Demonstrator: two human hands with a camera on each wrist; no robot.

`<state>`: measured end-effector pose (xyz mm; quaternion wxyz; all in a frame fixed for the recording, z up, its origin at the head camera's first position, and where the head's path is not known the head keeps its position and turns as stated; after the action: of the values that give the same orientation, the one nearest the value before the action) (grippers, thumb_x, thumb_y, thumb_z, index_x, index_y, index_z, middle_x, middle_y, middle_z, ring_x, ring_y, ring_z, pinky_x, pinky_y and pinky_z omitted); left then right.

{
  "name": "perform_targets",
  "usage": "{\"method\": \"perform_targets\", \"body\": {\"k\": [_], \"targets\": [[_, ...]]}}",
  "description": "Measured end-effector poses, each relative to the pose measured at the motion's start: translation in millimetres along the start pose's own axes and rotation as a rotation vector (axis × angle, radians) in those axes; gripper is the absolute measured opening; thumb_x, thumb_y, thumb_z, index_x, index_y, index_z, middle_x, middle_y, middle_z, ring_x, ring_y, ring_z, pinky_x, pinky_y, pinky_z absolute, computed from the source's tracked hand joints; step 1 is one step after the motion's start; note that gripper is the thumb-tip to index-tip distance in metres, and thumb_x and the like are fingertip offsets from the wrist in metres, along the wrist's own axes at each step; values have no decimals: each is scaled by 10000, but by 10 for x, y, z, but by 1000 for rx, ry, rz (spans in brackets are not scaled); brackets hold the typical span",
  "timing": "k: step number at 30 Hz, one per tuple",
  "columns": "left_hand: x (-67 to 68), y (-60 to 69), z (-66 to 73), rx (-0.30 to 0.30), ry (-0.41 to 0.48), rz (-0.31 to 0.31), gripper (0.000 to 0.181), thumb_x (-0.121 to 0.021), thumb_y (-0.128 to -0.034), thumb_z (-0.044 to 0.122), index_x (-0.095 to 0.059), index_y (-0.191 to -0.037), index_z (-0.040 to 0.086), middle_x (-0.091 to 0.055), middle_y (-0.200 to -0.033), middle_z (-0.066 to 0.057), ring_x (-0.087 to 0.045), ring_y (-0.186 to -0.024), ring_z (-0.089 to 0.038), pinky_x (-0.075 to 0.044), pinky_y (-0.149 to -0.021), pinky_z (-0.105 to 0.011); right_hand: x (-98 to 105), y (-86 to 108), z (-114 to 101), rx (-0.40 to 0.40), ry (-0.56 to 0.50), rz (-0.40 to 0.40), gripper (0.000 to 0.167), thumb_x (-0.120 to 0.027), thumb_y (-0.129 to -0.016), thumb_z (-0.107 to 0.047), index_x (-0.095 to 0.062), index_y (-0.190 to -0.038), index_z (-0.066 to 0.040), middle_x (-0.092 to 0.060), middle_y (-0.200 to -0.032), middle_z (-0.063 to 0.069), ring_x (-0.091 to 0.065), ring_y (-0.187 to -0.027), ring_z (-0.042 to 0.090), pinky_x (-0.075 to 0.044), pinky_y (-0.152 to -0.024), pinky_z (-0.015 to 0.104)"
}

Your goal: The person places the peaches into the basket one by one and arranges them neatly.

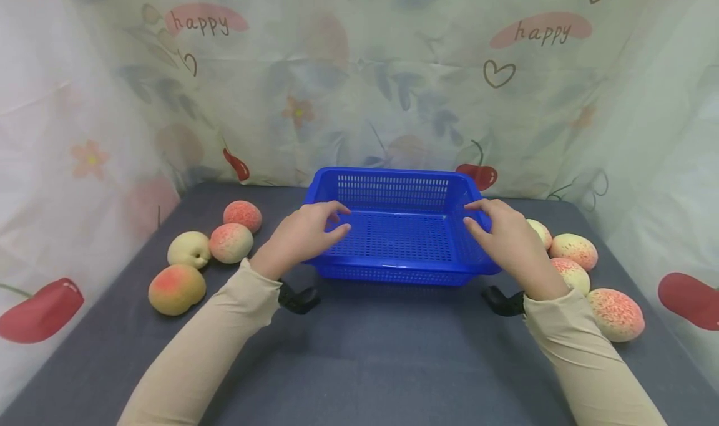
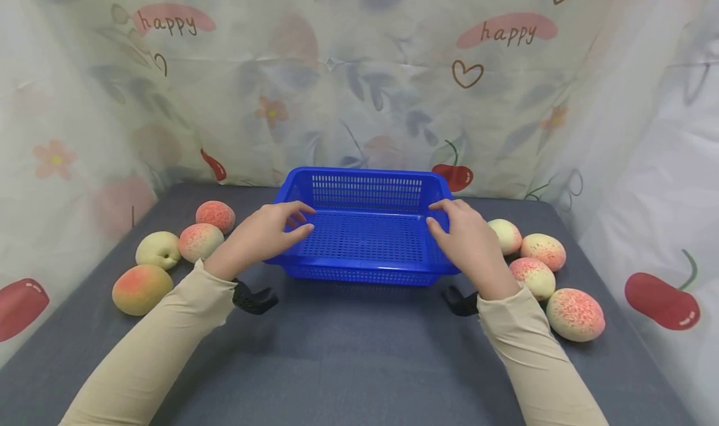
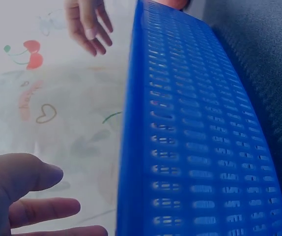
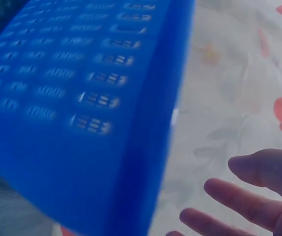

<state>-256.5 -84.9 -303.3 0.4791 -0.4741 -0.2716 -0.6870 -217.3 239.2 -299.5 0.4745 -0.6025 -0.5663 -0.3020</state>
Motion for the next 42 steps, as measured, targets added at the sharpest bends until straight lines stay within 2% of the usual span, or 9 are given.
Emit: {"method": "perform_targets", "body": {"k": [5,13,19,23,28,33,42], "targets": [[72,53,-51,2,55,36,371,-574,-954,392,-597,-1265,190,-683,-1133,-37,-656,-1040,-216,-553,-849,-428,-16,14,94,-57,0,-4,428,-517,-993,-300,-526,-1336,-44,-445,-1415,265,-418,-1300,456,-382,-1017,630],[220,160,-176,13,130,91,363,-560,-969,377,-580,-1280,191,-668,-1179,-50,-621,-1106,-243,-538,-888,-448,-79,21,219,-91,-23,-36,484,-524,-986,-244,-451,-1383,22,-441,-1386,317,-414,-1281,490,-368,-1020,647],[303,231,-354,23,199,139,349,-555,-977,344,-571,-1286,182,-652,-1196,-40,-606,-1123,-250,-521,-900,-457,-116,11,277,-132,-54,-81,540,-517,-988,-241,-371,-1433,29,-445,-1387,336,-491,-1219,501,-448,-952,622],[354,297,-472,29,252,192,334,-554,-980,308,-578,-1277,156,-654,-1189,-67,-621,-1101,-259,-519,-905,-468,-137,7,302,-155,-73,-105,558,-516,-992,-241,-341,-1452,21,-441,-1399,332,-528,-1180,505,-496,-892,595],[421,370,-609,37,241,263,343,-539,-984,344,-588,-1269,160,-660,-1196,-98,-632,-1095,-284,-507,-925,-485,-157,-1,318,-176,-74,-105,557,-529,-989,-242,-350,-1449,16,-441,-1403,325,-537,-1162,514,-514,-854,581],[489,438,-750,44,249,305,343,-537,-985,343,-585,-1270,158,-660,-1195,-107,-627,-1090,-289,-490,-962,-491,-158,1,327,-195,-71,-110,553,-537,-986,-239,-363,-1441,24,-442,-1402,325,-544,-1150,516,-519,-840,573],[545,539,-953,96,252,343,367,-531,-987,326,-557,-1297,131,-631,-1240,-135,-603,-1121,-312,-481,-976,-501,-148,30,355,-194,-48,-103,519,-544,-976,-219,-412,-1403,43,-474,-1369,329,-580,-1114,492,-538,-827,549]]}}
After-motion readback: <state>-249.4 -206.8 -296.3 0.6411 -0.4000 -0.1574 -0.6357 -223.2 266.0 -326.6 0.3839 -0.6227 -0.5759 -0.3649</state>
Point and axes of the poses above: each hand's wrist, its own y-axis away from the middle knuckle, its own x-axis out of the back of the hand, z = x × y, the point moved 1 cm from there along -y, towards the middle knuckle
